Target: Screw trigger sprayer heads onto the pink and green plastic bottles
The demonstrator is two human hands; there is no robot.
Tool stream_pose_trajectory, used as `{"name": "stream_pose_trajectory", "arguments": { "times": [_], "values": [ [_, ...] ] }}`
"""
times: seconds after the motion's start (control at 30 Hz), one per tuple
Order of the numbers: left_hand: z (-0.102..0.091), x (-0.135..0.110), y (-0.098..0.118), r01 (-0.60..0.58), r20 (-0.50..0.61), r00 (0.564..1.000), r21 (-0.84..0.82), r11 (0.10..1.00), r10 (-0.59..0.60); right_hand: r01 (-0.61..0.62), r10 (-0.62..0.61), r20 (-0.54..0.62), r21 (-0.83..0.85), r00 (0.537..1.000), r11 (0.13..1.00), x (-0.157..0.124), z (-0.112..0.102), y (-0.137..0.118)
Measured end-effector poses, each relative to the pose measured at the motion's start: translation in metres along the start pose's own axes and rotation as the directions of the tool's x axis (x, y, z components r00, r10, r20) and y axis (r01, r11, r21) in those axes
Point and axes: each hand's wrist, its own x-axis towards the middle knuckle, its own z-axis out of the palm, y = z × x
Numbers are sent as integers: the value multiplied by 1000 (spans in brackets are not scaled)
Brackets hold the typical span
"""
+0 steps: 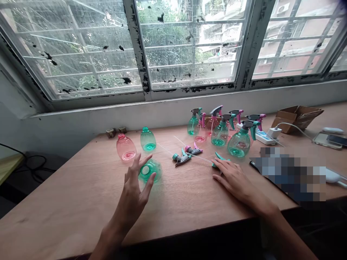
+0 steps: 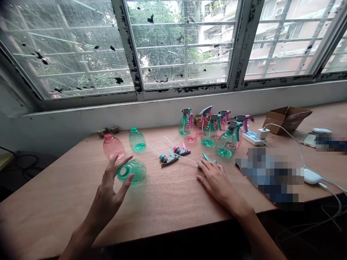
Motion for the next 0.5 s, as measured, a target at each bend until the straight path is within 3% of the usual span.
{"name": "stream_pose_trajectory", "arguments": {
  "times": [0.13,0.27,0.5],
  "values": [
    [3,-1,2,-14,43,999,82,997,10,21,-18,-53,63,998,998,-6,2,-11],
    [3,1,-2,19,-23,1000,185,982,-15,53,-43,-86,119,995,991,-11,3,-13],
    [3,-2,-12,81,-76,995,154,985,-70,100,-90,-66,180,994,978,-13,-5,-19]
  ]
}}
